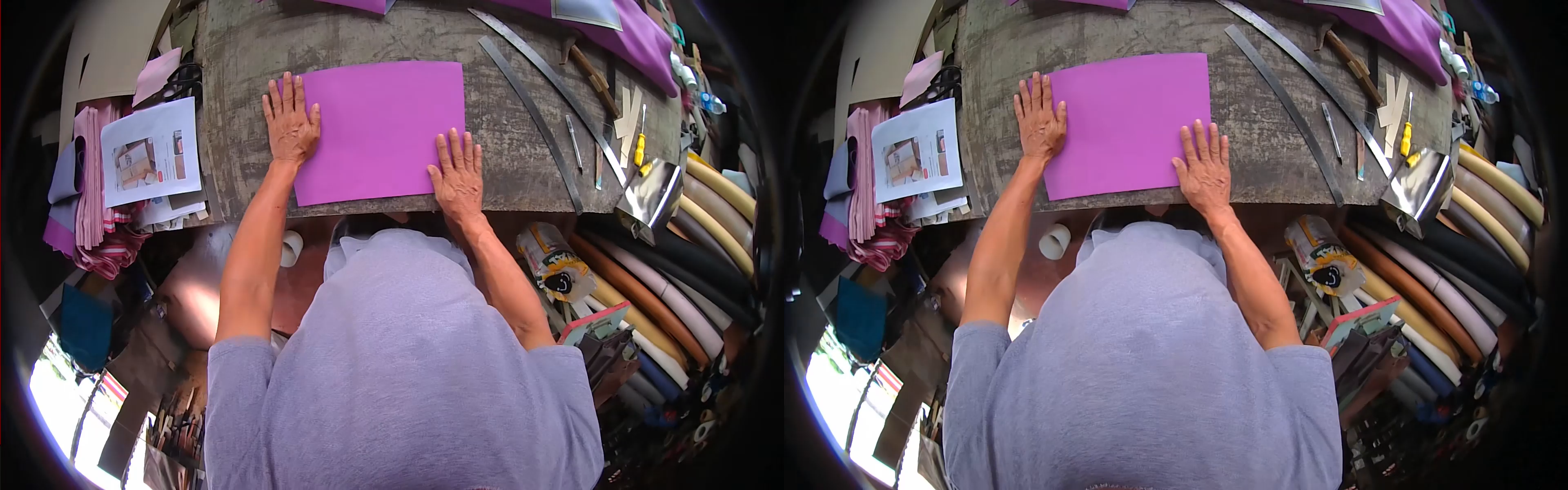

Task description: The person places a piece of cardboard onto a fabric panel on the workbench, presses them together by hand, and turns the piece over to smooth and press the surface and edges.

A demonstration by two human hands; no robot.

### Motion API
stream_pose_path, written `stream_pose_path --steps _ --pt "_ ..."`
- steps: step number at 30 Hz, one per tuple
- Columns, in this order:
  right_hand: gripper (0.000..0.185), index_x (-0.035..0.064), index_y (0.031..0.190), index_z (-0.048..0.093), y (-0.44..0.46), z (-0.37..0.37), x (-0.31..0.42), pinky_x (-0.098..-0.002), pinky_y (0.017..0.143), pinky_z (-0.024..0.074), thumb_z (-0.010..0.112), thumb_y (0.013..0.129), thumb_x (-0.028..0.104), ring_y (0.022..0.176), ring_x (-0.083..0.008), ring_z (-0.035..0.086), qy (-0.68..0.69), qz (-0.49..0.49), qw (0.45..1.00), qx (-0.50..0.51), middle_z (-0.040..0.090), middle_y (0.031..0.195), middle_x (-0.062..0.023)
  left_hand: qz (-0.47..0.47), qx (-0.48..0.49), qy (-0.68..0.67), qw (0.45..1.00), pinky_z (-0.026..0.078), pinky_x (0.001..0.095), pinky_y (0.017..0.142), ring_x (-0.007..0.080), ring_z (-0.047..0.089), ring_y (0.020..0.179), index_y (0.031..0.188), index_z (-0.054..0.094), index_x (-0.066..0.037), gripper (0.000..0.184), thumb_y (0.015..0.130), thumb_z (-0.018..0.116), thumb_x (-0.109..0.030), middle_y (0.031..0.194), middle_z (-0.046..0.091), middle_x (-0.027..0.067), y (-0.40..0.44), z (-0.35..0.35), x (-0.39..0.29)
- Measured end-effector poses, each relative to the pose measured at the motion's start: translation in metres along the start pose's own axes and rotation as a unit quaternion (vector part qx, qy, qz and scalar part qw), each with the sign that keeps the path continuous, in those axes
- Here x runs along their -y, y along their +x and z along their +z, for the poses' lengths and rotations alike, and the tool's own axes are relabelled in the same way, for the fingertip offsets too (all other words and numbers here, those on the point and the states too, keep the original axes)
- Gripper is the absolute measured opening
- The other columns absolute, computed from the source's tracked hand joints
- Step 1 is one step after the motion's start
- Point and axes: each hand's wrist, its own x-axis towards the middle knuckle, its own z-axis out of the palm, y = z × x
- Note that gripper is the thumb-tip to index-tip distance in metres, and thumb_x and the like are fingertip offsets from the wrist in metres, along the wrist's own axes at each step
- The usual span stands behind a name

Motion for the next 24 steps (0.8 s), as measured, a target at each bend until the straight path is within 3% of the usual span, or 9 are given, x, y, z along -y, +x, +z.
stream_pose_path --steps 5,7,10,14,17,24 --pt "0.064 0.0147 0.16 0.026 -0.005 0.0 -0.004 -0.0499 0.125 0.0049 0.045 0.103 0.038 0.155 -0.0314 0.008 -0.012 -0.005 1.0 0.001 0.015 0.168 -0.0108 -0.042 0.088 0.141 0.985 -0.002 0.0641 0.12 0.0417 0.002 0.154 0.158 0.027 -0.006 0.068 0.104 0.036 -0.047 0.168 0.01 0.0142 -0.005 -0.005 -0.05" --pt "0.063 0.0146 0.16 0.026 -0.004 -0.001 -0.003 -0.0505 0.124 0.005 0.044 0.103 0.038 0.155 -0.0318 0.008 -0.012 -0.011 1.0 0.002 0.015 0.168 -0.0112 -0.02 0.034 -0.063 0.997 0.0 0.0644 0.12 0.042 0.002 0.154 0.156 0.031 -0.004 0.069 0.101 0.043 -0.045 0.167 0.012 0.019 -0.022 0.0 -0.11" --pt "0.062 0.0134 0.159 0.026 -0.004 0.005 -0.008 -0.0513 0.124 0.0057 0.043 0.104 0.037 0.155 -0.0338 0.009 -0.022 -0.027 0.999 -0.009 0.016 0.167 -0.0131 0.095 0.082 -0.108 0.986 0.005 0.06 0.122 0.0411 0.011 0.153 0.153 0.037 -0.004 0.067 0.098 0.051 -0.04 0.164 0.02 0.0212 -0.059 0.002 -0.192" --pt "0.062 0.0122 0.159 0.026 -0.005 0.002 -0.006 -0.0515 0.124 0.0057 0.042 0.104 0.036 0.155 -0.034 0.009 -0.022 -0.032 0.999 -0.004 0.017 0.167 -0.0138 0.053 0.066 -0.122 0.989 0.01 0.0544 0.124 0.0405 0.013 0.153 0.154 0.037 -0.008 0.067 0.097 0.051 -0.04 0.165 0.022 0.0159 -0.075 -0.011 -0.16" --pt "0.061 0.0124 0.159 0.026 -0.004 0.002 -0.006 -0.051 0.124 0.0055 0.042 0.105 0.035 0.155 -0.0338 0.009 -0.02 -0.031 0.999 -0.004 0.016 0.167 -0.0139 -0.022 0.064 -0.098 0.993 0.01 0.0548 0.124 0.0394 0.012 0.153 0.157 0.033 -0.011 0.069 0.097 0.051 -0.04 0.166 0.02 0.012 -0.096 -0.035 -0.102" --pt "0.062 0.0109 0.159 0.025 -0.004 -0.003 -0.004 -0.0508 0.124 0.0058 0.042 0.105 0.037 0.155 -0.0341 0.009 -0.035 -0.03 0.999 0.012 0.015 0.167 -0.0146 -0.069 0.093 0.008 0.993 0.005 0.0594 0.122 0.0408 0.008 0.153 0.16 0.025 -0.014 0.062 0.105 0.037 -0.041 0.168 0.014 0.0053 -0.138 -0.054 -0.022"
